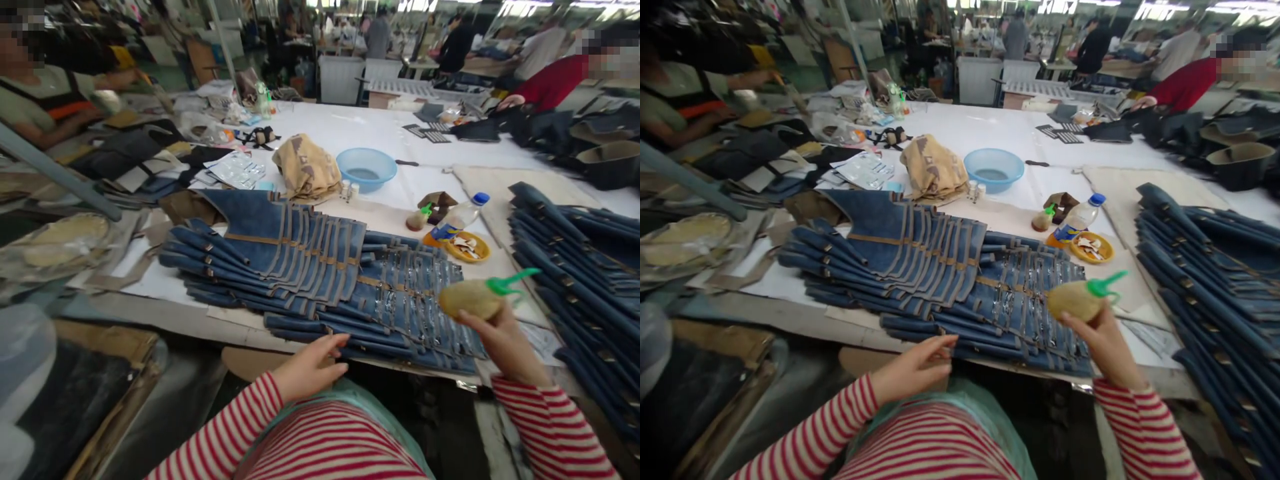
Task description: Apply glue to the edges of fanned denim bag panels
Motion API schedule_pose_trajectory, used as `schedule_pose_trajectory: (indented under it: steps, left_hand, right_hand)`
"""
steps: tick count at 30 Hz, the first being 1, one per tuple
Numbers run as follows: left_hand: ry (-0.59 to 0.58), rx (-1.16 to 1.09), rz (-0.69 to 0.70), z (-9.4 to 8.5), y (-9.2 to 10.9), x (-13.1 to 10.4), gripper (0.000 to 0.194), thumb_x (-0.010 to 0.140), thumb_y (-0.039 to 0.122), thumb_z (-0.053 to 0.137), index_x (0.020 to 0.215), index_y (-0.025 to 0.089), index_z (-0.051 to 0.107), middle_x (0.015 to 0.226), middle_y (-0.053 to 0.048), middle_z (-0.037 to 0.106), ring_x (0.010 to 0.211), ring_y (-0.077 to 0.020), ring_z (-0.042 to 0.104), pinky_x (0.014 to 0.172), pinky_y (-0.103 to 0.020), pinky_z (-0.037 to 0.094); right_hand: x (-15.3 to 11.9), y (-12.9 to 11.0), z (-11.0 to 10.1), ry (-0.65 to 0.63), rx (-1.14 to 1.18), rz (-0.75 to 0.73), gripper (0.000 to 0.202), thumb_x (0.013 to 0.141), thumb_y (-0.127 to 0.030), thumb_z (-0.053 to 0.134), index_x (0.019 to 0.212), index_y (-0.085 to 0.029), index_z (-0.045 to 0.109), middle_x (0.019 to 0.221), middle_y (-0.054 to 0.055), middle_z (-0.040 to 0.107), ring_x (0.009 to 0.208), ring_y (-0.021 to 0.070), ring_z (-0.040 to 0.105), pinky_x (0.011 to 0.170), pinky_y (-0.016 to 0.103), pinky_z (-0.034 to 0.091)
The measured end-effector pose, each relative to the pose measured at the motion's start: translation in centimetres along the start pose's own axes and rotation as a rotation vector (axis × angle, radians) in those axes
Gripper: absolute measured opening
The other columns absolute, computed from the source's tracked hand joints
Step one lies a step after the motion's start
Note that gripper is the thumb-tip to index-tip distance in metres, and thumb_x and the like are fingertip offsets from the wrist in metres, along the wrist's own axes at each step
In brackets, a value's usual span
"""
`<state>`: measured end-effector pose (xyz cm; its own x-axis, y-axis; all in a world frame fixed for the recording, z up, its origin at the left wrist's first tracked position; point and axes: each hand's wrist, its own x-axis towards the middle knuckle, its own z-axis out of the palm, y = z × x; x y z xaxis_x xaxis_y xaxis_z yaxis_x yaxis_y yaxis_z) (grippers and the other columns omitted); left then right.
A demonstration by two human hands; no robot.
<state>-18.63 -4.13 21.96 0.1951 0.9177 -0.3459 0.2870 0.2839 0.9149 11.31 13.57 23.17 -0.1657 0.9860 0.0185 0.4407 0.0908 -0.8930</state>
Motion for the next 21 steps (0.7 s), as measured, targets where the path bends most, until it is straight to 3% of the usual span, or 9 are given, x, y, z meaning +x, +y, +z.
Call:
schedule_pose_trajectory:
  steps: [3,5,8,11,13,16,18,21]
  left_hand:
    - [-0.068,-0.417,-0.018,1.2,0.9,1.8,0.076,0.069,0.041,0.064,0.135,0.026,0.029,0.129,-0.012,0.043,0.107,-0.0214,0.051,0.088,-0.039,0.044]
    - [-0.064,-0.67,-0.003,1.4,1.0,2.0,0.084,0.064,0.044,0.069,0.135,0.026,0.027,0.126,-0.012,0.046,0.108,-0.0236,0.05,0.086,-0.039,0.043]
    - [-0.054,-0.921,0.02,1.4,0.6,1.2,0.076,0.064,0.049,0.068,0.129,0.025,0.038,0.121,-0.012,0.052,0.11,-0.0247,0.05,0.084,-0.037,0.043]
    - [-0.069,-1.054,0.058,1.2,0.3,0.4,0.069,0.07,0.059,0.056,0.128,0.023,0.041,0.126,-0.014,0.05,0.113,-0.0244,0.049,0.084,-0.035,0.042]
    - [-0.048,-0.959,0.053,0.7,0.2,0.3,0.07,0.075,0.061,0.047,0.132,0.023,0.035,0.128,-0.014,0.048,0.111,-0.0247,0.051,0.085,-0.038,0.043]
    - [0.043,-0.58,0.019,-1.0,-0.9,0.0,0.064,0.077,0.054,0.049,0.13,0.02,0.038,0.125,-0.013,0.051,0.107,-0.023,0.053,0.089,-0.04,0.042]
    - [0.202,-0.316,-0.024,-3.3,-2.8,-1.0,0.055,0.076,0.046,0.053,0.121,0.017,0.048,0.119,-0.012,0.055,0.107,-0.0216,0.052,0.093,-0.036,0.04]
    - [0.604,0.003,-0.184,-8.1,-7.4,-3.7,0.046,0.078,0.044,0.045,0.112,0.015,0.053,0.119,-0.01,0.054,0.11,-0.0214,0.049,0.097,-0.035,0.037]
  right_hand:
    - [-3.1,-4.5,6.1,-0.417,-0.035,-0.157,0.069,0.063,-0.034,0.069,0.125,-0.025,0.04,0.116,0.009,0.057,0.105,0.0272,0.056,0.092,0.047,0.046]
    - [-4.9,-6.2,9.1,-0.575,-0.101,-0.315,0.068,0.065,-0.027,0.067,0.127,-0.028,0.039,0.124,0.007,0.05,0.114,0.0261,0.049,0.099,0.046,0.039]
    - [-6.6,-6.9,12.0,-0.586,-0.047,-0.376,0.069,0.068,-0.026,0.065,0.129,-0.031,0.034,0.129,0.006,0.045,0.12,0.0254,0.043,0.103,0.047,0.033]
    - [-7.3,-6.5,14.0,-0.501,0.132,-0.233,0.075,0.069,-0.033,0.067,0.132,-0.03,0.026,0.134,0.008,0.039,0.119,0.0252,0.044,0.102,0.046,0.034]
    - [-7.3,-6.1,15.1,-0.506,0.234,-0.117,0.073,0.069,-0.037,0.066,0.13,-0.029,0.027,0.129,0.009,0.044,0.113,0.0247,0.05,0.097,0.044,0.041]
    - [-5.7,-6.0,15.7,-0.508,0.375,0.021,0.062,0.074,-0.044,0.058,0.127,-0.028,0.031,0.116,0.009,0.055,0.102,0.0232,0.058,0.088,0.04,0.048]
    - [-3.4,-6.3,14.9,-0.45,0.434,0.062,0.059,0.076,-0.048,0.054,0.127,-0.028,0.031,0.115,0.008,0.055,0.1,0.0231,0.059,0.083,0.038,0.051]
    - [1.1,-7.2,12.1,-0.302,0.405,0.044,0.059,0.076,-0.051,0.05,0.128,-0.029,0.031,0.12,0.009,0.051,0.1,0.0238,0.058,0.072,0.036,0.054]
